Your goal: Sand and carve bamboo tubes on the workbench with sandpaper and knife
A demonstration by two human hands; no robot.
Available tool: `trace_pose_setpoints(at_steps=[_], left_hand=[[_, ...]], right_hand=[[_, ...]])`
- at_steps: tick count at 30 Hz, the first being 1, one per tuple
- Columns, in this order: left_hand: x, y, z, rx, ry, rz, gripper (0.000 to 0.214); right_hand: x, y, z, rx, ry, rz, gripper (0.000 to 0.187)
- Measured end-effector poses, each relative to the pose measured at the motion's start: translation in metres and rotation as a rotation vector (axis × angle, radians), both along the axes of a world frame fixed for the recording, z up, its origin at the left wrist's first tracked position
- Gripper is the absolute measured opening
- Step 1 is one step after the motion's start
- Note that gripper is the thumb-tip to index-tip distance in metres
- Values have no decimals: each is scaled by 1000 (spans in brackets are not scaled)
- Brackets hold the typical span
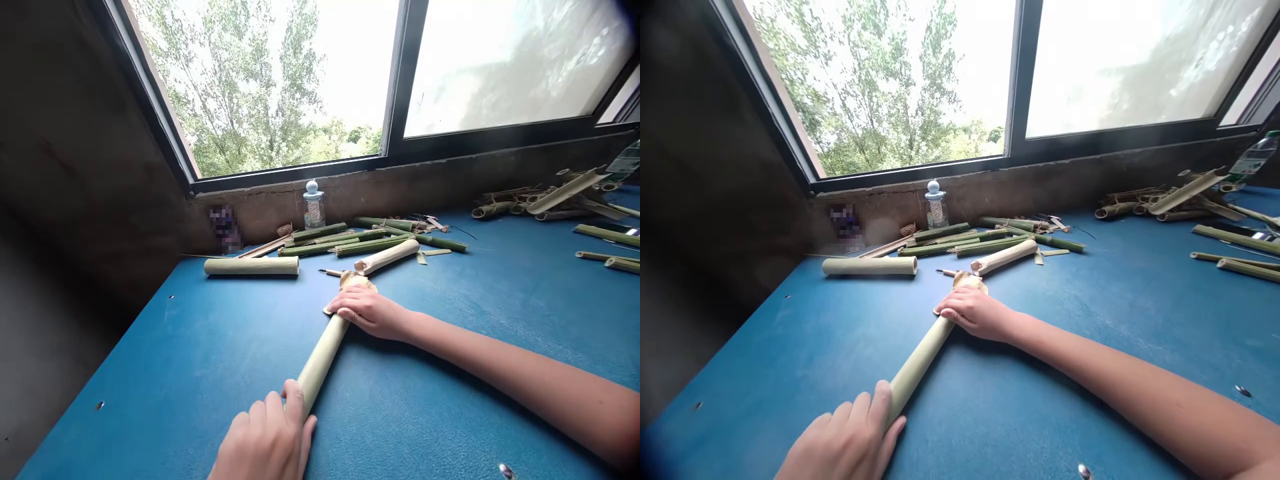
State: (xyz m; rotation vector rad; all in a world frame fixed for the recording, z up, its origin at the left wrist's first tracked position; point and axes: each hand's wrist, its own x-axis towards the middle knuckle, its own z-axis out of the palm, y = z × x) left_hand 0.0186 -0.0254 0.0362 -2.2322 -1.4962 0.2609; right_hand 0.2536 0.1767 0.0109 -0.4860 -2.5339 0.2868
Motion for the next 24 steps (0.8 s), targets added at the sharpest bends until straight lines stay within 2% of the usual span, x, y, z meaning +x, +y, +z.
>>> trace_pose_setpoints(at_steps=[2, 4, 5, 7, 10, 14, 15, 17, 19, 21, 24], left_hand=[[1, 5, 12, -223, -35, 45, 32], [0, 10, 24, -336, -55, 85, 34], [-2, 12, 30, -318, -44, 100, 36], [-6, 16, 36, -170, 15, 118, 39], [-15, 23, 34, 8, 126, 156, 36], [-24, 42, 23, 13, 105, 134, 23], [-25, 49, 21, 0, 60, 98, 22], [-28, 63, 17, 16, -17, 19, 19], [-32, 74, 18, 127, -32, -47, 17], [-37, 79, 25, 284, -16, -101, 19], [-42, 74, 41, 444, -13, -189, 23]], right_hand=[[-4, -4, 0, -7, -23, 21, 49], [-3, 0, 0, -15, -36, -13, 57], [-1, 3, 1, -20, -46, -41, 59], [4, 7, 3, -30, -81, -88, 56], [11, 4, 9, -51, -167, -95, 54], [18, -4, 19, -25, -307, -119, 75], [19, -4, 22, 1, -344, -134, 71], [22, -1, 27, 52, -392, -156, 52], [24, 2, 32, 79, -398, -162, 33], [24, 3, 35, 95, -393, -174, 24], [22, -1, 39, 124, -371, -220, 5]])
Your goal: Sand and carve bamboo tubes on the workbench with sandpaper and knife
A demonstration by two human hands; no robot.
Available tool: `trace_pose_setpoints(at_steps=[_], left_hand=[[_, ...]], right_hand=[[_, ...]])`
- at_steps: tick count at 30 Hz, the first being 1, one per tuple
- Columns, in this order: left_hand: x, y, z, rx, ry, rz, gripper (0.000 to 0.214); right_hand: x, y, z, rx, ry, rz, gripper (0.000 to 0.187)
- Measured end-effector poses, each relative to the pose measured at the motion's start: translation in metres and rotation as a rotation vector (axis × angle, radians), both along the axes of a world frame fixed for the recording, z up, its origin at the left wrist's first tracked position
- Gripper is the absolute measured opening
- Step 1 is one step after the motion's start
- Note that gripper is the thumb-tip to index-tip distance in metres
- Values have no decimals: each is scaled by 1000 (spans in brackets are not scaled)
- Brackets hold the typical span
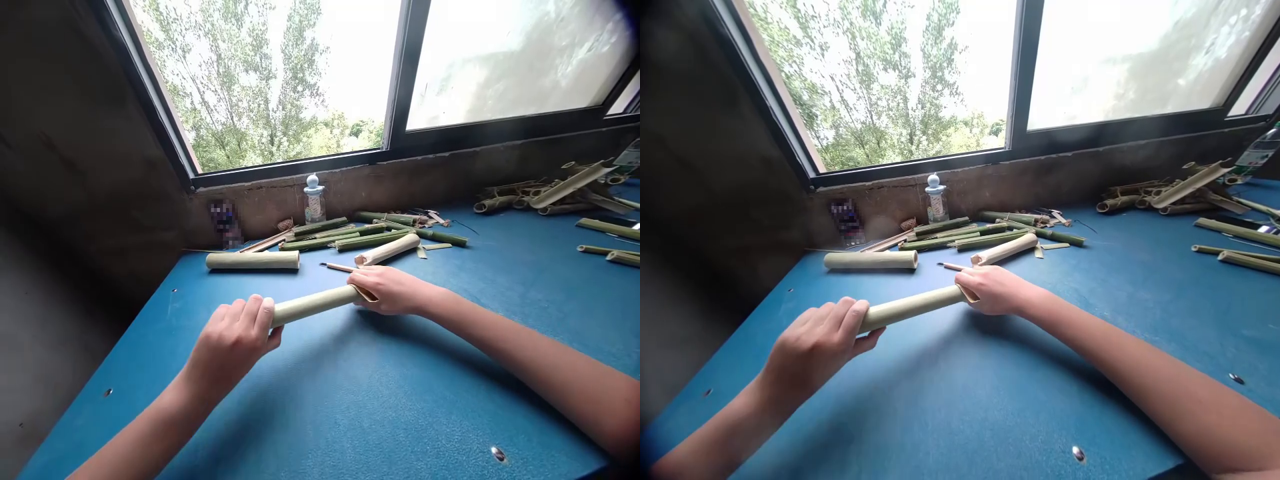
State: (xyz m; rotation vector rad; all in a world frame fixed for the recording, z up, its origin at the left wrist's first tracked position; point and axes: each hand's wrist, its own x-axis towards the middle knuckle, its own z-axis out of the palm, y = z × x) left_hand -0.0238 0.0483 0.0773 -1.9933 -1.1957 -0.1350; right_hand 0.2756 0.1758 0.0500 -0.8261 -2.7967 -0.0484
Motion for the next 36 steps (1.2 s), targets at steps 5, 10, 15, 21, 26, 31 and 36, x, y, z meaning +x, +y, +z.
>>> trace_pose_setpoints(at_steps=[5, 10, 15, 21, 26, 31, 36], left_hand=[[9, -22, 22, 67, 39, 71, 41], [13, -21, 33, -356, -179, 330, 48], [2, -3, 58, -817, -436, 502, 56], [-24, 8, 70, -1243, -700, 524, 52], [-13, 2, 35, -483, -129, 226, 22], [1, -4, 16, 65, 231, -36, 27], [2, -3, 6, -154, 72, 117, 29]], right_hand=[[-2, -8, 2, 64, 29, -33, 7], [-2, -8, -1, 134, 76, -67, 6], [-14, -13, -10, 119, 93, -54, 6], [-29, -34, -15, -29, 115, -58, 24], [-14, -26, 5, -235, 180, -115, 61], [-2, -23, 21, -237, 264, -219, 79], [-7, -32, 13, 21, 319, -200, 73]])
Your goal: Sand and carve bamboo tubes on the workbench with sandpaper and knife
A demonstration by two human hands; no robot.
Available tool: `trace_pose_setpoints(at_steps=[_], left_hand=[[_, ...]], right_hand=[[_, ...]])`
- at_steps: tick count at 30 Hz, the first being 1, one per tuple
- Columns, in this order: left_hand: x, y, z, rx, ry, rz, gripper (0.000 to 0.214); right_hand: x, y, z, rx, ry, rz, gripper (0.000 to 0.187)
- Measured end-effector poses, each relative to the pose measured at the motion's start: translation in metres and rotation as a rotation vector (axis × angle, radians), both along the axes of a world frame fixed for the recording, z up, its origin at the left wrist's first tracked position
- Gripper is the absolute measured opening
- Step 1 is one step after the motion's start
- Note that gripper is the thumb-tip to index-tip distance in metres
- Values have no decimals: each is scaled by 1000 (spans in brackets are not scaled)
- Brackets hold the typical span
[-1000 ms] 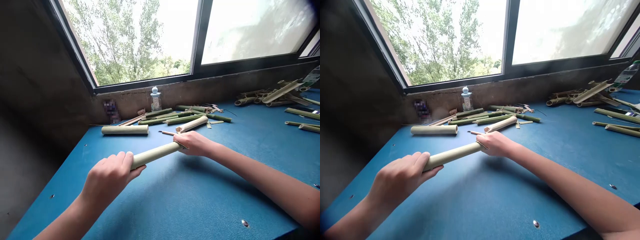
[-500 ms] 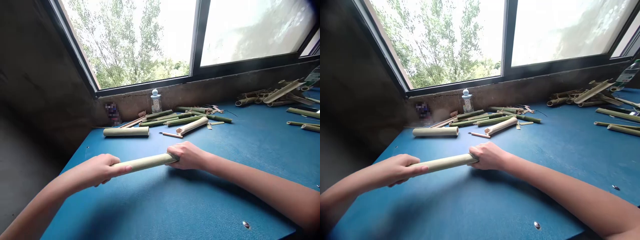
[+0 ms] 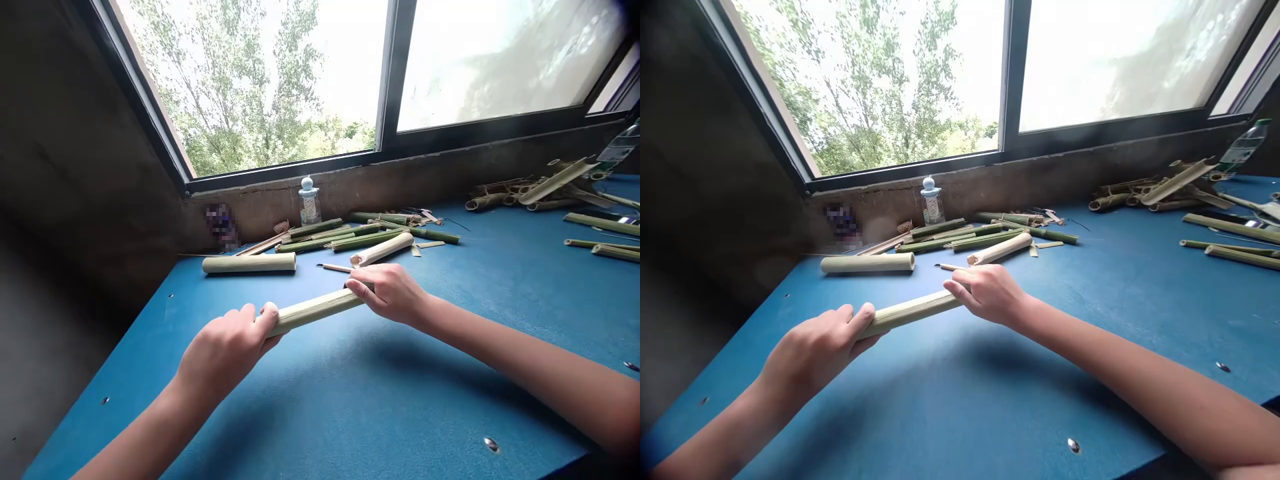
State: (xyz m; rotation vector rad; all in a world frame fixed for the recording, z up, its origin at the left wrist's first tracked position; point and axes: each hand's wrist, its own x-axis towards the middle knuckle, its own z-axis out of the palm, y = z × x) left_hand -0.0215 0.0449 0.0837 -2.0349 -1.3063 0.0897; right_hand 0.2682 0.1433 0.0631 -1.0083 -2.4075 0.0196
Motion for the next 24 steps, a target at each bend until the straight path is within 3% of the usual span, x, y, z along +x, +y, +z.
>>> trace_pose_setpoints(at_steps=[4, 8, 10, 11, 12, 16, 18, 21, 24], left_hand=[[11, 1, 10, -435, -359, 181, 31], [8, 3, 40, -1203, -847, 352, 43], [1, 5, 48, -1417, -950, 391, 48], [-2, 5, 48, -1391, -936, 390, 47], [-3, 5, 45, -1270, -876, 365, 45], [0, -1, 17, -366, -291, 127, 25], [3, -4, 2, -82, -85, 17, 30], [5, -5, -10, -34, -51, 12, 25], [9, -2, -5, -227, -176, 124, 17]], right_hand=[[4, 4, -8, 166, -19, 36, 68], [4, -1, -8, 233, -68, 144, 65], [1, -4, -6, 159, -81, 152, 64], [-1, -5, -4, 92, -76, 127, 62], [-1, -3, -2, 18, -65, 87, 62], [6, 11, 10, -200, -15, -48, 71], [11, 16, 15, -256, -3, -65, 73], [15, 15, 19, -216, 39, -107, 72], [15, 12, 17, -73, 76, -129, 69]])
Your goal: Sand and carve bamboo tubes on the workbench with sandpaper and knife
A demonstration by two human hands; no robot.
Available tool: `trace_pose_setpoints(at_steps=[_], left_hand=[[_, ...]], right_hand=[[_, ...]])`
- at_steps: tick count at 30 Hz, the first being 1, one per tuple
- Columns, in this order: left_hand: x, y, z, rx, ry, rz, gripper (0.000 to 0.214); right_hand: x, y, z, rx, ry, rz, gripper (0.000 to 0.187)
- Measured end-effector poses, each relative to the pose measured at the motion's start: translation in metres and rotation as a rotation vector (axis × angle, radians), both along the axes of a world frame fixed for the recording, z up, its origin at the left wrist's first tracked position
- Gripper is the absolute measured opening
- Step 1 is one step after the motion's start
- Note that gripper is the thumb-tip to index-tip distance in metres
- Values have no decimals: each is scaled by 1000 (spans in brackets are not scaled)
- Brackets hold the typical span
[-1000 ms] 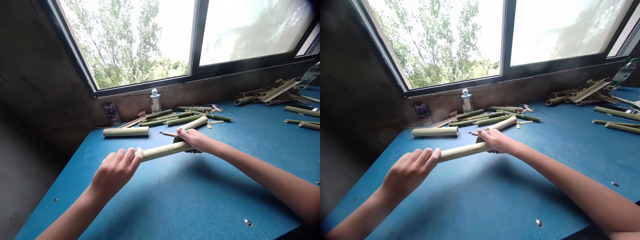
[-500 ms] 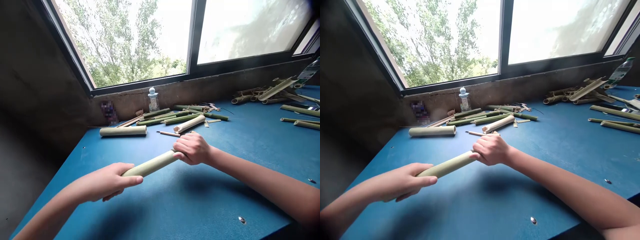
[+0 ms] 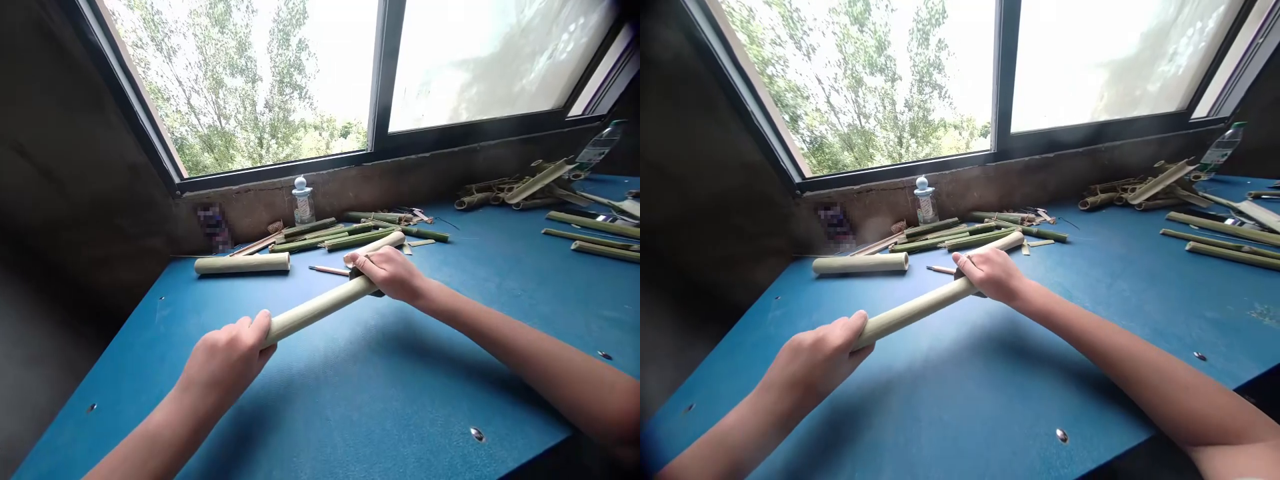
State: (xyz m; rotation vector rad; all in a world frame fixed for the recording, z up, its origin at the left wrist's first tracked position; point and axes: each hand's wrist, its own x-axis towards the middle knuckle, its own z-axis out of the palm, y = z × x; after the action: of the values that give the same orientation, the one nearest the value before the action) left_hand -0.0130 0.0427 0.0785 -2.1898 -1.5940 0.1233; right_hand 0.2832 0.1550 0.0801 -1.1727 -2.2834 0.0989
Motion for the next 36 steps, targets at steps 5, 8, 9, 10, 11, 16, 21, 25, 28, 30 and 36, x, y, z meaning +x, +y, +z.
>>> trace_pose_setpoints(at_steps=[5, 8, 9, 10, 11, 16, 21, 25, 28, 30, 36], left_hand=[[1, 4, 27, -533, -463, 171, 20], [-13, 9, 37, -1078, -852, 254, 33], [-18, 11, 38, -1232, -931, 257, 39], [-23, 14, 37, -1347, -973, 247, 43], [-26, 16, 36, -1393, -985, 227, 45], [-25, 20, 17, -385, -461, 33, 21], [-22, 8, -8, 446, 158, -303, 20], [-17, 7, -10, 178, 40, -60, 16], [-9, 7, 2, -308, -248, 175, 12], [-7, 6, 13, -644, -536, 245, 16], [-34, 13, 33, -1426, -965, 197, 43]], right_hand=[[3, -3, -8, 271, -14, 105, 58], [5, -8, -10, 402, -30, 214, 54], [5, -10, -9, 457, -32, 243, 52], [6, -12, -7, 516, -35, 262, 50], [6, -13, -5, 564, -37, 267, 48], [7, 1, 2, 144, -65, -1, 51], [9, 21, -6, -50, -51, -93, 59], [5, 13, -10, 54, 0, -159, 63], [5, 6, -11, 185, 18, -138, 58], [9, 2, -11, 359, 20, 3, 49], [13, -9, -3, 707, -50, 252, 42]])
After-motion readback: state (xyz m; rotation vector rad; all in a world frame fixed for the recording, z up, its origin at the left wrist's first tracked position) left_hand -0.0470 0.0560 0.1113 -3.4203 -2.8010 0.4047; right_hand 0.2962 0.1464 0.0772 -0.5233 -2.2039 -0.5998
